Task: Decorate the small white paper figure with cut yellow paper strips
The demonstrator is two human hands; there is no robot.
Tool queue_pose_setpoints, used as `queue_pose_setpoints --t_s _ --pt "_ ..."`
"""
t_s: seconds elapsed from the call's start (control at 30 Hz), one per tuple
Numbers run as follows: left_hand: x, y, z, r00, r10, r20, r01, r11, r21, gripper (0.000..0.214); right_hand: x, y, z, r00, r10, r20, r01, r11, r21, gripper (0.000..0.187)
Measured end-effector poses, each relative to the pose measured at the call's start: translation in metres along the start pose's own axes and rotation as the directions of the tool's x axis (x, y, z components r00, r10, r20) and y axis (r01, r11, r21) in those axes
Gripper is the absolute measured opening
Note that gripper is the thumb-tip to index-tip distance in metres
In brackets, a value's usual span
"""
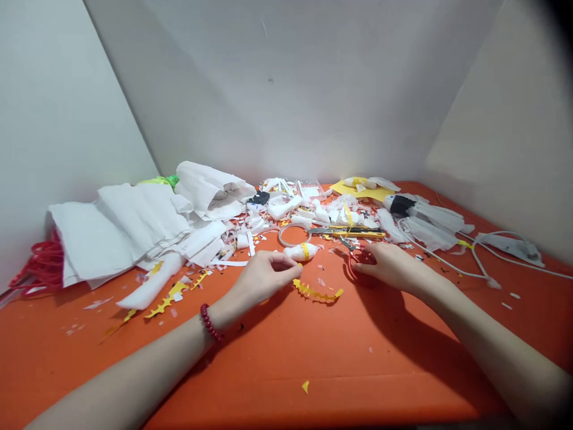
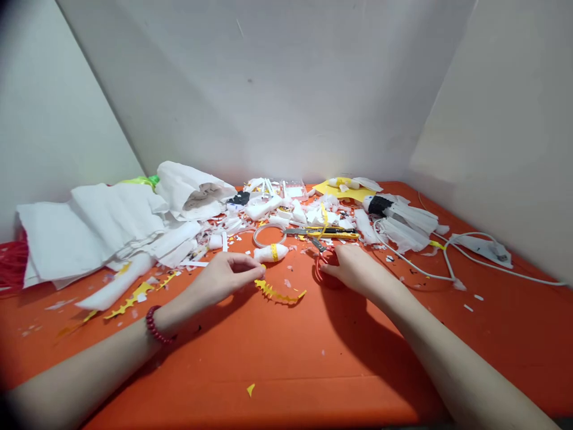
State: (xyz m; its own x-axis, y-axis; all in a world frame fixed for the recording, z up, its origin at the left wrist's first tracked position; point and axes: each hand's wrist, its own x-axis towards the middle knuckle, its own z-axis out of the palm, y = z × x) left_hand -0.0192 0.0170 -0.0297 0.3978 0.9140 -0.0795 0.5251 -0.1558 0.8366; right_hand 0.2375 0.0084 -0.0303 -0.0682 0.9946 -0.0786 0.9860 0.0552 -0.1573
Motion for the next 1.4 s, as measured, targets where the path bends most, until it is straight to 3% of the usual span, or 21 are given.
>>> queue_pose_setpoints --t_s 0.17,0.27,0.33,0.43,0.53,0.77,0.9,1.13,1.4 --pt "0.001 -0.001 0.000 0.998 0.052 -0.025 -0.050 0.996 0.067 0.023 -0.001 -0.003 0.000 0.999 -0.016 -0.033 0.016 1.000 -0.006 0.025" --pt "-0.004 0.008 0.003 0.981 0.187 -0.051 -0.176 0.971 0.162 0.019 -0.009 -0.013 -0.002 0.980 -0.103 -0.172 0.112 0.993 0.045 0.026" --pt "-0.008 0.015 0.007 0.964 0.264 -0.044 -0.247 0.942 0.227 0.016 -0.016 -0.026 -0.002 0.909 -0.268 -0.320 0.331 0.930 0.161 0.026" --pt "-0.014 0.021 0.013 0.942 0.334 0.018 -0.324 0.898 0.297 0.012 -0.026 -0.046 0.003 0.753 -0.466 -0.464 0.625 0.728 0.282 0.021" --pt "-0.017 0.024 0.015 0.926 0.372 0.063 -0.371 0.866 0.335 0.011 -0.030 -0.057 0.011 0.711 -0.509 -0.486 0.688 0.647 0.328 0.019" --pt "-0.019 0.027 0.012 0.926 0.374 0.048 -0.368 0.871 0.326 0.014 -0.028 -0.057 0.016 0.749 -0.498 -0.437 0.653 0.663 0.365 0.014" --pt "-0.020 0.028 0.012 0.928 0.371 0.017 -0.359 0.883 0.304 0.015 -0.029 -0.059 0.013 0.818 -0.434 -0.378 0.574 0.663 0.482 0.012" --pt "-0.020 0.029 0.013 0.961 0.274 -0.033 -0.268 0.956 0.123 0.019 -0.030 -0.062 0.009 0.925 -0.275 -0.264 0.371 0.495 0.785 0.021" --pt "-0.018 0.030 0.009 0.971 0.236 -0.028 -0.233 0.969 0.083 0.019 -0.029 -0.065 0.006 0.940 -0.280 -0.197 0.304 0.414 0.858 0.026"
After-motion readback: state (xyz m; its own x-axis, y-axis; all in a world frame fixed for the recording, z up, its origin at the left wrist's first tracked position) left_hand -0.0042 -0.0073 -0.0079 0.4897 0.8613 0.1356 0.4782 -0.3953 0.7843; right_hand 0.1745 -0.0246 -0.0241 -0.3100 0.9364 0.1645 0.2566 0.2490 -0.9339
